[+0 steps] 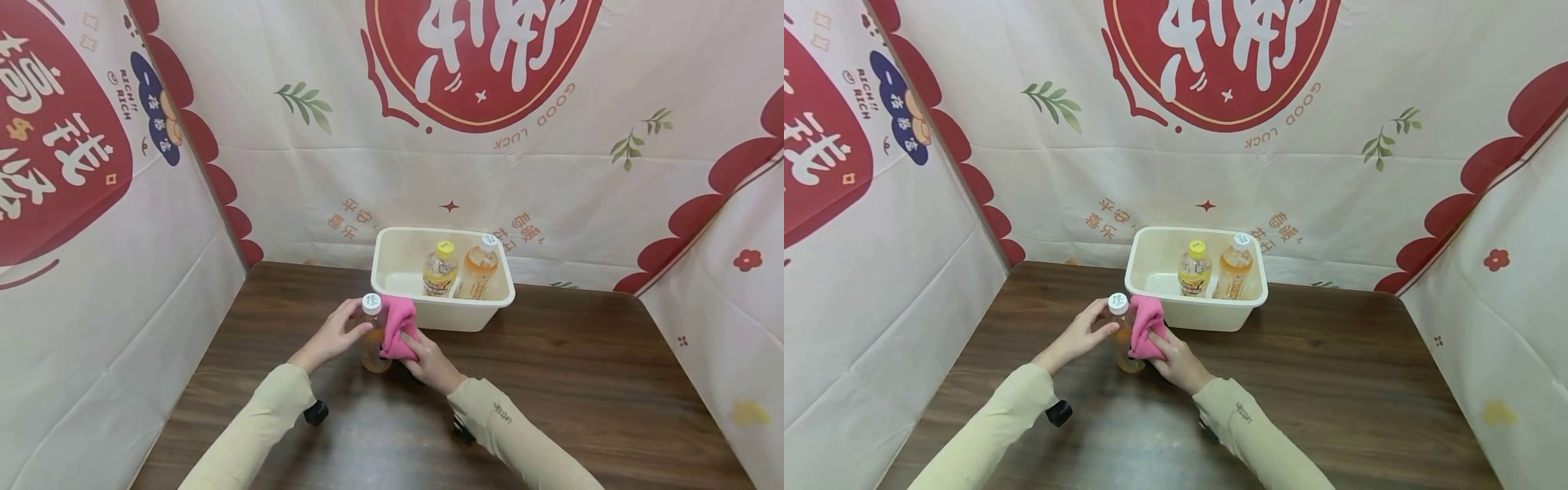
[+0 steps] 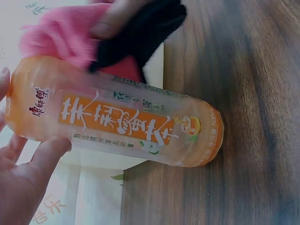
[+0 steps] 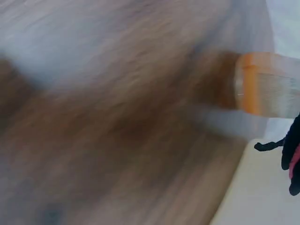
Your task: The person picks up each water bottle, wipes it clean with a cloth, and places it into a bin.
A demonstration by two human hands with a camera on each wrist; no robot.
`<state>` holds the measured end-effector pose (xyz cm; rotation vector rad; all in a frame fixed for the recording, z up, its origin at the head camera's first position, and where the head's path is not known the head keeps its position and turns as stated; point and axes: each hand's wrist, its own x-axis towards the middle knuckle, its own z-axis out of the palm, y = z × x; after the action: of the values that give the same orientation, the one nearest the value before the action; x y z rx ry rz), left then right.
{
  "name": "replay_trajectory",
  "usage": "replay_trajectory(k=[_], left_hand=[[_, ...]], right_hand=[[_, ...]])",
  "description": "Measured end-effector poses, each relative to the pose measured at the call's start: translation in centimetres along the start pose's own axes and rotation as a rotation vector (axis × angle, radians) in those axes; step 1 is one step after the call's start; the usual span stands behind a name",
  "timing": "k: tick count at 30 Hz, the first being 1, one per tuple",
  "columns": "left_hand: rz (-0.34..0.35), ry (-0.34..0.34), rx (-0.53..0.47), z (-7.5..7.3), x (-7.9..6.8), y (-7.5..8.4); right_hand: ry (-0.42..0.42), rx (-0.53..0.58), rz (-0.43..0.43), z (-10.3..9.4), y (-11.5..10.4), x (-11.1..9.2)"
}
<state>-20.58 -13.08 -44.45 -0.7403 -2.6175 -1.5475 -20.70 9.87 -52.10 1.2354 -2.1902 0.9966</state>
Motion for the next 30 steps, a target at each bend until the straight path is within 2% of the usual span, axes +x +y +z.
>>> replay_trajectory(k=[3,5,7,11,12,15,19,23,27,30], left_hand=[[0.018,-0.005,0.003,0.1,0.1,0.0],[0.002,-0.021,0.003,-0.1,-0.1,1.1],[-0.011,-0.031,0.004,0.0,-0.3,1.2],[-0.02,-0.037,0.014,-0.4,-0.5,2.4],[-0.012,-0.032,0.016,-0.4,-0.4,2.4],[0.006,-0.033,0.021,-0.8,-0.5,3.7],[0.007,-0.024,0.058,-0.5,-0.1,1.7],[-0.005,-0.032,0.056,-0.2,0.2,0.1],[0.004,-0.04,0.033,0.0,0.2,-0.1],[0.004,-0.03,0.034,0.1,0.1,0.0]], right_hand=[[-0.116,-0.014,0.048,0.6,0.7,-1.8],[-0.186,-0.028,0.068,1.2,1.1,-3.2],[-0.235,-0.036,0.085,1.7,1.4,-4.2],[-0.285,-0.029,0.095,1.9,1.8,-4.5],[-0.295,-0.029,0.096,1.7,1.7,-4.2],[-0.284,-0.027,0.09,1.0,1.4,-3.8],[-0.179,-0.028,0.027,-0.7,0.8,-2.1],[-0.085,-0.02,-0.053,-2.9,-0.3,1.2],[-0.103,-0.034,-0.077,-4.7,-1.4,4.1],[-0.127,-0.031,-0.068,-5.0,-2.0,4.8]])
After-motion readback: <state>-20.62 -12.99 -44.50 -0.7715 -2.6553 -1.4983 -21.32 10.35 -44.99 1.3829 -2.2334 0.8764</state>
